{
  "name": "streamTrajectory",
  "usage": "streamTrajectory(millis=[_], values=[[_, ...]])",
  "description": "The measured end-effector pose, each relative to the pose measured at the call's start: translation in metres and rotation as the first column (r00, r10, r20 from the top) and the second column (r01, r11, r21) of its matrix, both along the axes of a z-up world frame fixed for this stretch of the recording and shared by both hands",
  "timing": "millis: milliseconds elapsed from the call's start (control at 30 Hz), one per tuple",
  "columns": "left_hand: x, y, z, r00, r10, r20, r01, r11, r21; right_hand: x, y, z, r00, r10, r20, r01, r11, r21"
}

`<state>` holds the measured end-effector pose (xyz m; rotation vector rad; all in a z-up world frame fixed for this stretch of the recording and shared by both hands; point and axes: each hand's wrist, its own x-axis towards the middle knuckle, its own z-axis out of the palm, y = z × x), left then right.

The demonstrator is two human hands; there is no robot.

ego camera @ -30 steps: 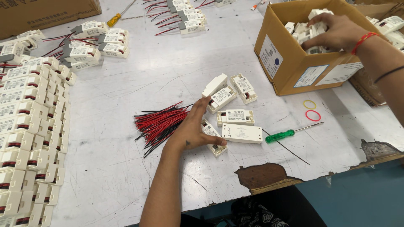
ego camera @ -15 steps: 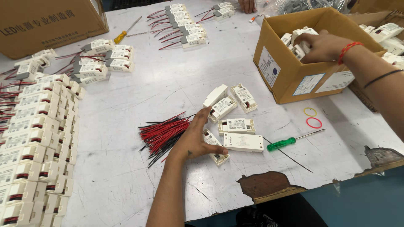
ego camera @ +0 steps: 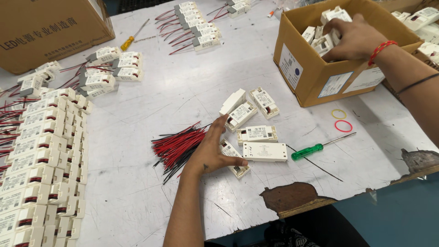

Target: The person assembles small white electrical components by inserting red and black wires into terminals and tightening them with a green screwdriver. They handle multiple units, stacking completed ones and retrieving new ones from a cardboard box.

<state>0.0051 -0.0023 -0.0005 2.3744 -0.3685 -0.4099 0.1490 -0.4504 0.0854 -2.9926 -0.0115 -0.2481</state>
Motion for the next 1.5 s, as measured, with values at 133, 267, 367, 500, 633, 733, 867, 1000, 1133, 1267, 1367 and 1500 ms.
streamTrajectory(millis=[133,267,367,500,633,733,867,1000,1133,1267,1367,1500], values=[[-0.001,0.003,-0.003,0.998,-0.025,0.054,0.026,0.999,-0.031,-0.017,0.010,0.013,0.992,-0.070,0.102,0.062,0.994,0.086],[-0.001,0.004,-0.002,0.996,-0.040,0.077,0.042,0.999,-0.018,-0.031,0.007,0.020,0.970,-0.025,0.243,-0.015,0.986,0.164],[0.000,-0.001,0.000,1.000,0.001,-0.003,-0.001,0.999,0.042,-0.016,0.003,0.012,0.993,-0.082,0.082,0.070,0.988,0.139],[-0.002,-0.004,0.005,0.999,0.022,-0.024,-0.021,0.998,0.063,0.015,-0.007,-0.002,0.991,-0.061,-0.116,0.050,0.994,-0.100],[-0.002,-0.004,0.006,1.000,0.011,-0.020,-0.011,0.999,0.038,0.027,-0.014,-0.010,0.995,-0.057,-0.082,0.047,0.993,-0.112],[-0.002,-0.001,0.004,1.000,-0.017,0.026,0.017,1.000,-0.001,0.019,-0.011,-0.008,0.999,-0.045,0.010,0.046,0.996,-0.076],[0.000,0.002,-0.002,1.000,-0.010,0.026,0.010,1.000,-0.010,-0.011,0.010,0.009,0.977,-0.136,0.163,0.118,0.986,0.116],[0.001,0.002,-0.003,0.998,-0.030,0.058,0.030,1.000,0.001,-0.085,0.030,0.028,0.940,-0.030,0.339,-0.121,0.902,0.414],[0.001,-0.002,0.000,1.000,0.001,0.010,-0.002,1.000,0.022,-0.140,0.070,0.020,0.823,0.299,0.483,-0.568,0.454,0.687],[-0.001,0.003,-0.001,0.996,-0.030,0.081,0.032,0.999,-0.027,-0.148,0.132,-0.028,0.932,0.353,0.083,-0.301,0.623,0.722],[-0.001,0.002,-0.003,0.998,-0.020,0.068,0.022,1.000,-0.023,-0.136,0.159,-0.060,0.959,0.268,-0.097,-0.137,0.733,0.666],[0.000,0.001,0.002,1.000,0.021,-0.013,-0.021,1.000,-0.017,-0.119,0.164,-0.080,0.956,0.293,-0.034,-0.228,0.808,0.544]])
